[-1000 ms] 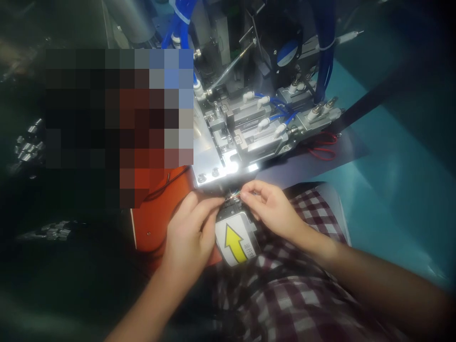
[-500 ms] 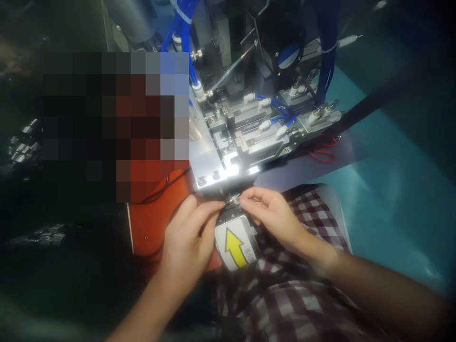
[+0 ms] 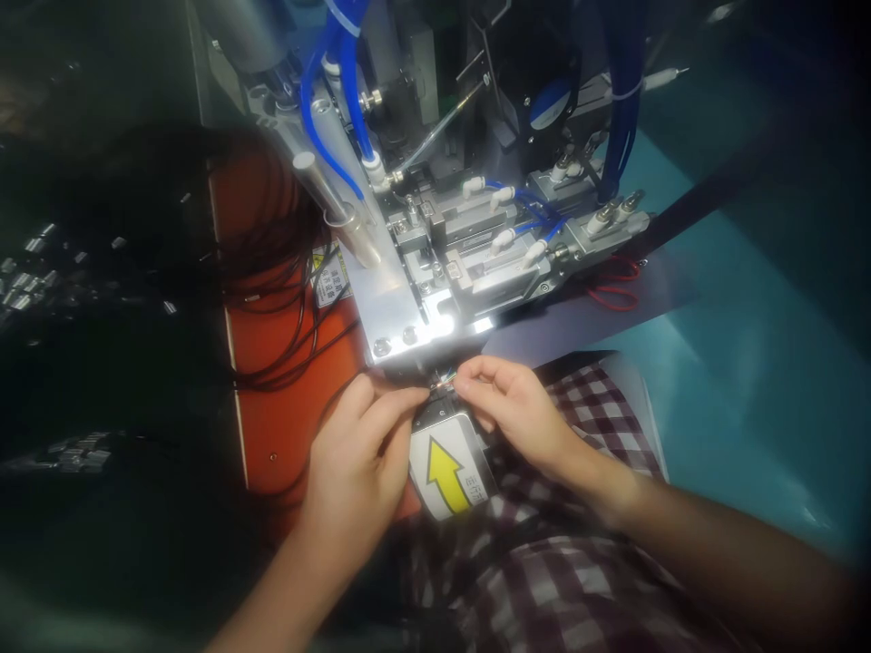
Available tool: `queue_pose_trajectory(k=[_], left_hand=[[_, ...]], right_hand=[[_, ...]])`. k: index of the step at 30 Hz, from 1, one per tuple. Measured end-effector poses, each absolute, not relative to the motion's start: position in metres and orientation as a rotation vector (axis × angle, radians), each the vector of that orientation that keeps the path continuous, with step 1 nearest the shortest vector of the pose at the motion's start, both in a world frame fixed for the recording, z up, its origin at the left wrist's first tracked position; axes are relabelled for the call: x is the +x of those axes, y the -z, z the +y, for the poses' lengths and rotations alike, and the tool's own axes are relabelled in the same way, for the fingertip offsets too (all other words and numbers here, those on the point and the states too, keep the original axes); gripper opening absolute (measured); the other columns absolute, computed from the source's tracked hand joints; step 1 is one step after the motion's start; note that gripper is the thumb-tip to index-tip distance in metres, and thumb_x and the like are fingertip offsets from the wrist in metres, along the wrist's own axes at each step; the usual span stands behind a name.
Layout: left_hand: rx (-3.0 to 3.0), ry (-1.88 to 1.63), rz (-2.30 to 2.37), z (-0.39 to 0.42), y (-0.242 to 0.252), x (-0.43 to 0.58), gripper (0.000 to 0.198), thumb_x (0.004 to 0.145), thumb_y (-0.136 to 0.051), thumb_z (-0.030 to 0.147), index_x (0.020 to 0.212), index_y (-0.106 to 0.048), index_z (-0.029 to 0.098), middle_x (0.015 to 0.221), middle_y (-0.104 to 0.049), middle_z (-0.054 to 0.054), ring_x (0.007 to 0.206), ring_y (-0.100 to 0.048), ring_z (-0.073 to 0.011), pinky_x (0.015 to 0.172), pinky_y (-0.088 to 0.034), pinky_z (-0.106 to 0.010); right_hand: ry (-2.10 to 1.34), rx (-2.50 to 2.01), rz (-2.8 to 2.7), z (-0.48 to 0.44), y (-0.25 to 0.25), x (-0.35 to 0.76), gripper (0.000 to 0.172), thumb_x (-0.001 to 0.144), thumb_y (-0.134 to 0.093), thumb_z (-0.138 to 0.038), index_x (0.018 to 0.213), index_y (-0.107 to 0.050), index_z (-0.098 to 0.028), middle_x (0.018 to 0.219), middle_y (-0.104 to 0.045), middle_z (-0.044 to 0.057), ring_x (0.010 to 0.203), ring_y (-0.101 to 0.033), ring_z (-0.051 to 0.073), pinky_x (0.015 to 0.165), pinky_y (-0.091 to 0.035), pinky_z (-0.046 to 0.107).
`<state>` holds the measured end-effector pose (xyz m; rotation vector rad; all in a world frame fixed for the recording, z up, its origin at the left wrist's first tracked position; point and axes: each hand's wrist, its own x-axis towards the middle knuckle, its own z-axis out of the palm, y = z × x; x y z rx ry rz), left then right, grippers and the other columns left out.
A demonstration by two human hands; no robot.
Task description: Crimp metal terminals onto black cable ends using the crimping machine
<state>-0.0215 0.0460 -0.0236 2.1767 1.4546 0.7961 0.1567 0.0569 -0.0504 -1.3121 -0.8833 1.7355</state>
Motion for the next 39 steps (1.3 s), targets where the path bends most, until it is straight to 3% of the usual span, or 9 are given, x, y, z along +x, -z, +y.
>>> queue_pose_trajectory(k=[10, 16, 39], left_hand=[[2.202, -0.734, 1.463, 0.0477, 0.0234, -0.0266, 0.027, 0.087, -0.051, 0.004, 0.102, -0.071, 0.017, 0.083, -0.055, -0.002, 0.078, -0.056, -0.0123, 0.065, -0.045, -0.021], [2.239, -0.721, 1.488, 0.0488, 0.0239, -0.028, 0.018, 0.087, -0.054, 0.004, 0.092, -0.066, 0.016, 0.085, -0.061, -0.001, 0.079, -0.058, -0.0104, 0.07, -0.046, -0.019], [2.276, -0.722, 1.507, 0.0485, 0.024, -0.0259, 0.017, 0.087, -0.054, 0.004, 0.089, -0.064, 0.017, 0.084, -0.059, 0.0, 0.078, -0.057, -0.0098, 0.069, -0.045, -0.019]], right_hand=[[-1.681, -1.321, -0.936, 0.0566, 0.049, 0.1568, 0.017, 0.085, -0.062, -0.029, 0.076, -0.056, -0.016, 0.049, -0.043, -0.009, 0.043, -0.038, 0.006, 0.044, -0.031, 0.02], [-1.686, -1.291, -0.951, 0.0564, 0.0516, 0.1574, 0.014, 0.086, -0.061, -0.026, 0.077, -0.057, -0.015, 0.048, -0.043, -0.01, 0.042, -0.037, 0.005, 0.043, -0.031, 0.018], [-1.645, -1.431, -1.049, 0.0611, 0.0459, 0.1631, 0.012, 0.082, -0.063, -0.027, 0.081, -0.063, -0.015, 0.056, -0.051, -0.006, 0.045, -0.043, 0.007, 0.043, -0.033, 0.019]])
